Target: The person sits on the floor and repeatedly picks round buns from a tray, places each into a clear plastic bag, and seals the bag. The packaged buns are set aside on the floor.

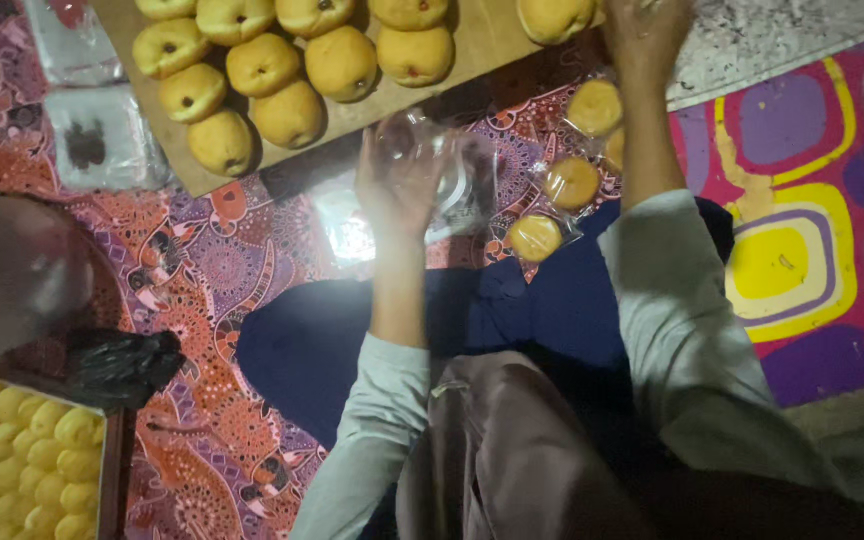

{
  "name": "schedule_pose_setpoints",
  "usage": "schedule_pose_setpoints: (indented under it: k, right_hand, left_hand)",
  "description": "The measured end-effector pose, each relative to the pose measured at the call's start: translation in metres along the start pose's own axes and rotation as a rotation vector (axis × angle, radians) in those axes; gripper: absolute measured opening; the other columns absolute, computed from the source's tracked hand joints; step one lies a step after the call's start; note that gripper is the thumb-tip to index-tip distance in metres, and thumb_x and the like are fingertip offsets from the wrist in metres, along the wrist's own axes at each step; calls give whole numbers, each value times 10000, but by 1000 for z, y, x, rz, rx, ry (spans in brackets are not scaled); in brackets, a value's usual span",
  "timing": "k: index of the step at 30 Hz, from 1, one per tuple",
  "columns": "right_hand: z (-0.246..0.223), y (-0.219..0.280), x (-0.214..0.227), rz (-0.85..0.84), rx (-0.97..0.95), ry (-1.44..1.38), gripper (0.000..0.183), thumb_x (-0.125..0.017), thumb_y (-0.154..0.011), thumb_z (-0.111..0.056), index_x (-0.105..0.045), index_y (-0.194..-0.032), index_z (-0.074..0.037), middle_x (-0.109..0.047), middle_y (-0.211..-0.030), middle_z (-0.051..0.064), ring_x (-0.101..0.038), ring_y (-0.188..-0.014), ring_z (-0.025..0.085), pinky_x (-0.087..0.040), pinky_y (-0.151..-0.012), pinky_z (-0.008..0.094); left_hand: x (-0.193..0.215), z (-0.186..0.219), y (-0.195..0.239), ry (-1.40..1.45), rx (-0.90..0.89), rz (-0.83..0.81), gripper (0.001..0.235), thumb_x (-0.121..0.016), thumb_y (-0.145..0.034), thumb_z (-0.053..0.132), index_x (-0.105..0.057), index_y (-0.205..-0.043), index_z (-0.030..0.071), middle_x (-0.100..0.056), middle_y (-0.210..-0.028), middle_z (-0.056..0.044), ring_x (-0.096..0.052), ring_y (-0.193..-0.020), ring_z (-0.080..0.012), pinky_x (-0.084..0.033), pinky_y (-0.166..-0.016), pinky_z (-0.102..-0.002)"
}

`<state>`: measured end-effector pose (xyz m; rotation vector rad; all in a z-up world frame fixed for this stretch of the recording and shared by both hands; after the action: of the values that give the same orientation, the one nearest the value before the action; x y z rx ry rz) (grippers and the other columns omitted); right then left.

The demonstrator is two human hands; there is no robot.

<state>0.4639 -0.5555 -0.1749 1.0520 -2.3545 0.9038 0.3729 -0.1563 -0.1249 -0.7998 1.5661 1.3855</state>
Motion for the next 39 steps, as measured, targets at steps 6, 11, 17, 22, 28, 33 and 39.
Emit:
schedule_pose_setpoints:
  k: [6, 11, 17, 22, 28, 33, 39]
  right_hand:
    - [-146, 81, 88, -244, -35, -523, 663, -877, -1022, -143, -490, -1535, 19, -603, -1478, 159, -608, -1391, 314, -571, -1168, 422]
    - [-271, 160, 114, -424, 181, -108, 650, -995, -700, -256, -700, -1244, -57, -650, -1270, 186, -638, -1210, 369, -524, -1050, 489]
    - [-302, 148, 62, -389, 178, -214, 576, -844, -911, -166, -637, -1435, -45, -593, -1488, 218, -603, -1374, 330, -516, -1152, 366]
    - [-294, 186, 42, -920, -108, -496, 582, -812, -934, -200, -569, -1454, -104, -680, -1237, 206, -686, -1005, 253, -543, -861, 335]
    - [-357, 278, 38, -1347, 232, -339, 291, -775, -890, -256, -739, -1103, -62, -725, -784, 131, -692, -657, 262, -517, -594, 359]
    - [-419, 352, 62, -1223, 662, -379, 148, -716, -994, -234, -766, -963, -99, -728, -832, 133, -703, -738, 328, -534, -625, 431]
    - [-436, 388, 59, -1208, 757, -472, 149, -744, -914, -201, -797, -1022, -114, -755, -907, 105, -721, -782, 309, -568, -663, 416]
  left_hand:
    - [-3, -16, -26, 218, -6, 37, 434, -583, -1030, 411, -588, -1224, 23, -580, -1270, -182, -549, -1228, -395, -349, -1168, -685]
    - [-7, -30, -14, 31, -212, -144, 497, -535, -1081, 440, -529, -1365, 32, -536, -1390, -217, -494, -1325, -414, -353, -1187, -666]
    - [-43, -62, 45, -478, -309, -254, 773, -581, -1074, 537, -319, -1619, 54, -385, -1628, -170, -342, -1533, -341, -282, -1290, -486]
    - [-69, 2, 151, -1821, -942, -408, 976, -820, -846, 521, -325, -1525, 25, -194, -1579, -206, -257, -1515, -324, -314, -1196, -517]
    - [-10, 88, 263, -1933, -970, -33, 178, -689, -1018, 96, -715, -1191, 63, -752, -1148, -132, -694, -1141, -252, -470, -1098, -490]
    - [74, 137, 326, -1160, -767, 392, 156, -585, -1117, 97, -675, -1150, -26, -749, -1061, -112, -738, -997, -173, -596, -926, -318]
    - [103, 150, 324, -1112, -856, 355, 206, -617, -1025, 65, -620, -1214, -16, -724, -1053, -112, -723, -967, -171, -592, -870, -295]
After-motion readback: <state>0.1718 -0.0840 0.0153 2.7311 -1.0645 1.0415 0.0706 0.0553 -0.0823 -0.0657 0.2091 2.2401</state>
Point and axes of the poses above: each hand's wrist, its own y-axis away from the middle knuckle, its own x-axis out of the back of the hand, z = x × y, the point moved 6 cm from there along -y, towards the middle knuckle
